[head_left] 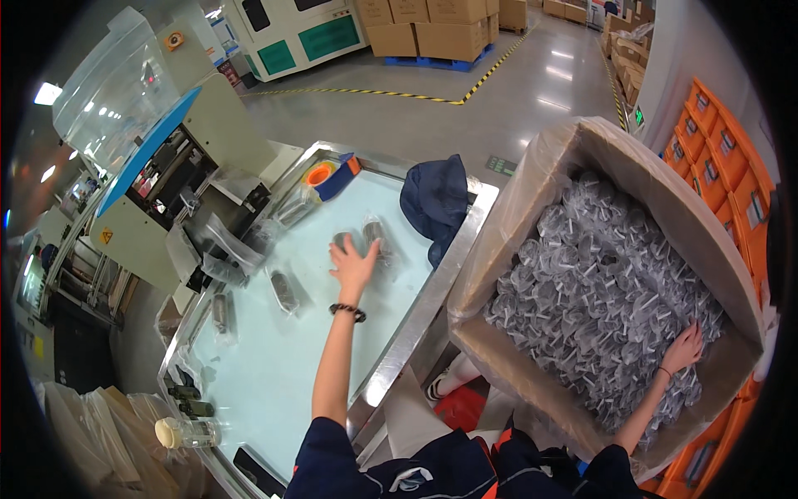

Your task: The person sorts and packs small grey plastic parts by hand from a bulk container into plastic bags on a workstation.

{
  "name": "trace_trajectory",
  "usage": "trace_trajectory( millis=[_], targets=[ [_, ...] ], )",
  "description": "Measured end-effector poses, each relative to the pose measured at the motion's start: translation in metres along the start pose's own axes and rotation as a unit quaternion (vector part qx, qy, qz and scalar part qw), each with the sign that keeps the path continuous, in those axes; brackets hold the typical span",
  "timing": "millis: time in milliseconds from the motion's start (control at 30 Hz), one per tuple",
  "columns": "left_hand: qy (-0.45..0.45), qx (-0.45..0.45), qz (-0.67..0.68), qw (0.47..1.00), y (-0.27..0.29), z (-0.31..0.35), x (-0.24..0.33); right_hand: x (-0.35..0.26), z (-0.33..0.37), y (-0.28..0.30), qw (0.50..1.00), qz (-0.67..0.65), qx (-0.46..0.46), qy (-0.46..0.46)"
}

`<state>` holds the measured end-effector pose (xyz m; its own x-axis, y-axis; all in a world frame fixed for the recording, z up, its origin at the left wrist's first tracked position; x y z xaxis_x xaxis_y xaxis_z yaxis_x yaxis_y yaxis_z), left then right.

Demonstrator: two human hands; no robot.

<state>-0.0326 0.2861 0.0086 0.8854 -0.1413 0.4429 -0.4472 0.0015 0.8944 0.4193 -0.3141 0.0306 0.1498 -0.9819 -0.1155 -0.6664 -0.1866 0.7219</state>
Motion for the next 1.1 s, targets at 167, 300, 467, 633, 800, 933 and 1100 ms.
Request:
trace_trajectory(
  millis=[167,300,467,633,800,933,1100],
  targets=[
    [-0.04,-0.03,-0.088,0.995,-0.033,-0.015,0.031,-0.049,0.037,0.014,0.996,-0.035,0.071,0.041],
    [-0.156,-0.1,-0.102,0.977,-0.036,-0.013,0.033,-0.165,0.118,0.063,0.917,-0.359,-0.019,0.171],
    [-0.413,-0.205,-0.089,0.883,-0.003,0.004,0.005,-0.338,0.194,0.16,0.592,-0.646,-0.207,0.435],
    [-0.447,-0.18,0.006,0.876,0.038,0.04,-0.011,-0.462,0.229,0.178,0.538,-0.578,-0.315,0.526],
    [-0.073,0.201,-0.154,0.965,0.087,0.019,-0.109,-0.52,0.261,0.156,0.567,-0.44,-0.331,0.613],
    [0.201,0.248,-0.198,0.927,0.117,0.008,-0.265,-0.547,0.283,0.165,0.571,-0.399,-0.349,0.627],
    [0.121,0.074,-0.168,0.976,0.108,0.012,-0.278,-0.546,0.283,0.138,0.578,-0.435,-0.376,0.579]
  ],
)
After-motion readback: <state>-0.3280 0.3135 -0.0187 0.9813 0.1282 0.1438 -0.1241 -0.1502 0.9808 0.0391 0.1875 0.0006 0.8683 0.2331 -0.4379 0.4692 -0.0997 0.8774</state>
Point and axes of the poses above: each hand's wrist, its own z-axis away from the middle knuckle, its own y-axis out of the back of the hand, x = y × z, the point moved 4 cm from there along -z, towards the middle knuckle, and after that the axes turned 8 degrees about -z, right-handed, at the moved point
